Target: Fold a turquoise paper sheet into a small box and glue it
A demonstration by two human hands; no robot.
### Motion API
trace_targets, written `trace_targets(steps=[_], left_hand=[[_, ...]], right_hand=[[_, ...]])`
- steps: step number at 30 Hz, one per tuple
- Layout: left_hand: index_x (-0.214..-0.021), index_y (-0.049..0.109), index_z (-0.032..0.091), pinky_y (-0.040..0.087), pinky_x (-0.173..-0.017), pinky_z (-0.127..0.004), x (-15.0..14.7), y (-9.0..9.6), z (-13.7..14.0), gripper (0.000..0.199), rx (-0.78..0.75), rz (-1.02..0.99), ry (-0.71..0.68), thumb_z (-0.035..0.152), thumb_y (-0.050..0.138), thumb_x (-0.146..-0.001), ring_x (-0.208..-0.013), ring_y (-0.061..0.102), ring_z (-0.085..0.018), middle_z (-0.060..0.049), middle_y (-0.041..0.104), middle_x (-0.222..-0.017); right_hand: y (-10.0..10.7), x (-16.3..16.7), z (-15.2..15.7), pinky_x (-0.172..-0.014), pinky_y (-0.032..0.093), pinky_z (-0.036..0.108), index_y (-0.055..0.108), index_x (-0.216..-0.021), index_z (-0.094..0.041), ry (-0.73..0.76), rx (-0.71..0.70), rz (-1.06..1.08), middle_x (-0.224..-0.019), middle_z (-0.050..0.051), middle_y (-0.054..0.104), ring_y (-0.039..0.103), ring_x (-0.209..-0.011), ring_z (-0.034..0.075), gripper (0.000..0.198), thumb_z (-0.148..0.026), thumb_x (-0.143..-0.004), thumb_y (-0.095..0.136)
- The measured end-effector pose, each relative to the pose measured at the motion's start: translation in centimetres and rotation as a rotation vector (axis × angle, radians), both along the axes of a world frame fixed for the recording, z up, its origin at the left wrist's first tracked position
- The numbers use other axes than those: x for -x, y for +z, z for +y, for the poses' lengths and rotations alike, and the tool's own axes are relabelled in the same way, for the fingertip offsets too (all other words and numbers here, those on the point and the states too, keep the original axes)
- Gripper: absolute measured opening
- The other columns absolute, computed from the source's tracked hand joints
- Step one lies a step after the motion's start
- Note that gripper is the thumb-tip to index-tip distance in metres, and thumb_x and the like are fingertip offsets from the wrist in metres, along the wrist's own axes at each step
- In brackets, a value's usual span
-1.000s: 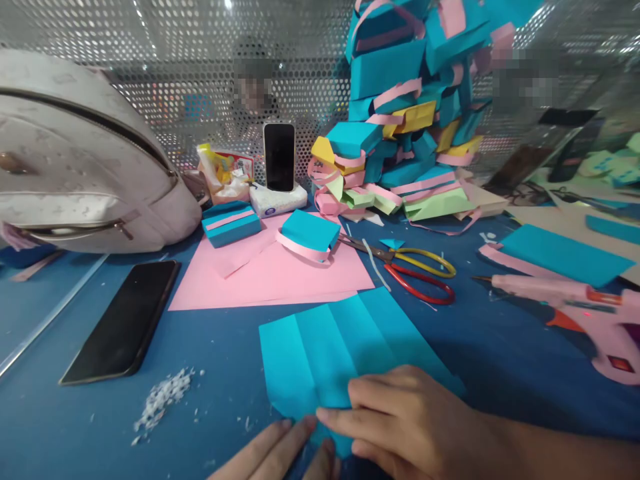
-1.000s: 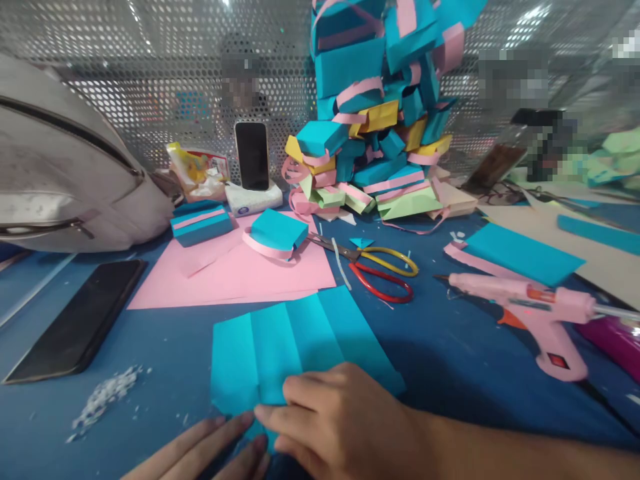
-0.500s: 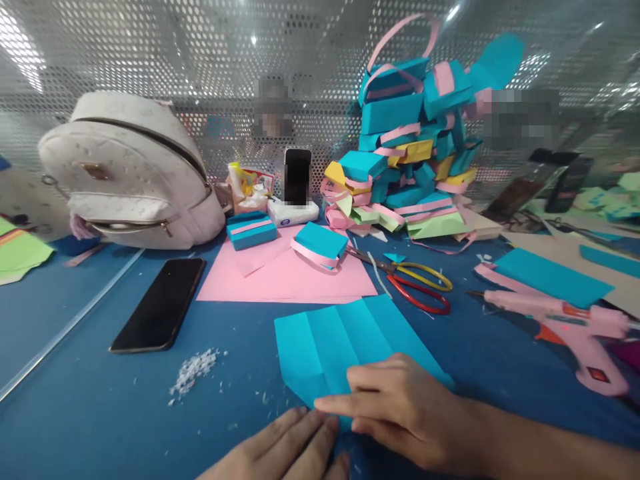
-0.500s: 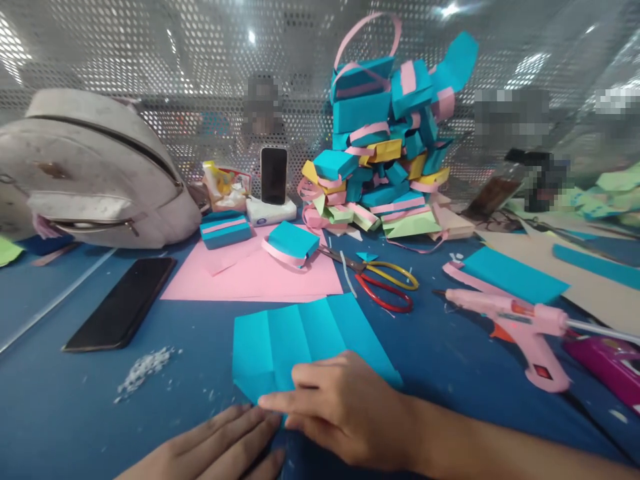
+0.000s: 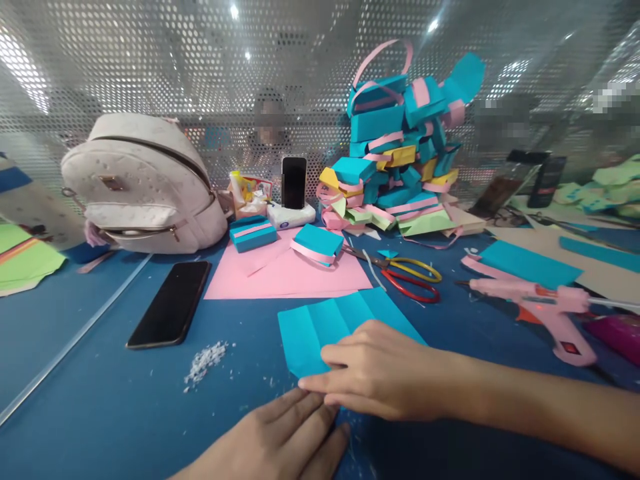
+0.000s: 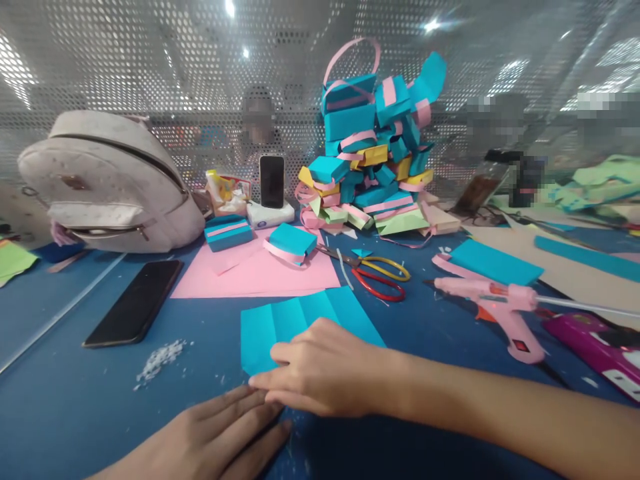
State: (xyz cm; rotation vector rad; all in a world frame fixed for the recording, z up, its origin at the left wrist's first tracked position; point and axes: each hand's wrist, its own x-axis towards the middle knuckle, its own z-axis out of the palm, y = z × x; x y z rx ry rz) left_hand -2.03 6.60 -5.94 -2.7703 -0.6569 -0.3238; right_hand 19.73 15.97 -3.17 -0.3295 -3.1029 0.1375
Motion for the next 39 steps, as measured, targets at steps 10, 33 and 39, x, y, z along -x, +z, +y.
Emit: trace_targets(steps=[10,33,39], left_hand=[[-0.124,0.058,0.012,0.050,-0.102,-0.031,-0.2,-0.2,-0.2,0.030,0.022,-0.081,0.027,0.022,0.047,-0.098,-0.103,0.067,-0.019,-0.005,0.071,-0.106],[-0.141,0.042,0.008,0.046,-0.102,-0.046,0.5,1.3,-0.3,0.062,0.433,-0.038,-0.044,0.049,0.045,-0.095,-0.113,0.058,-0.030,-0.016,0.062,-0.123],[-0.138,0.047,0.016,0.050,-0.096,-0.042,0.0,1.4,0.2,0.042,0.384,-0.100,-0.023,0.026,0.044,-0.098,-0.111,0.061,-0.024,-0.015,0.061,-0.127]], right_hand=[[-0.5,0.5,-0.8,-0.049,0.020,0.030,0.057,-0.132,-0.025,-0.035,0.035,0.034,-0.089,0.000,0.067,0.061,-0.070,0.012,0.034,-0.034,-0.102,0.044],[0.0,2.9,-2.5,-0.057,0.027,0.026,0.069,-0.119,-0.024,-0.232,0.084,0.030,-0.094,0.004,0.072,0.063,-0.075,0.016,0.034,-0.031,-0.103,0.039],[3.2,2.0,0.6,-0.067,0.039,0.026,0.069,-0.118,-0.023,-0.329,-0.101,0.180,-0.112,0.006,0.072,0.065,-0.093,0.021,0.029,-0.029,-0.098,0.048]])
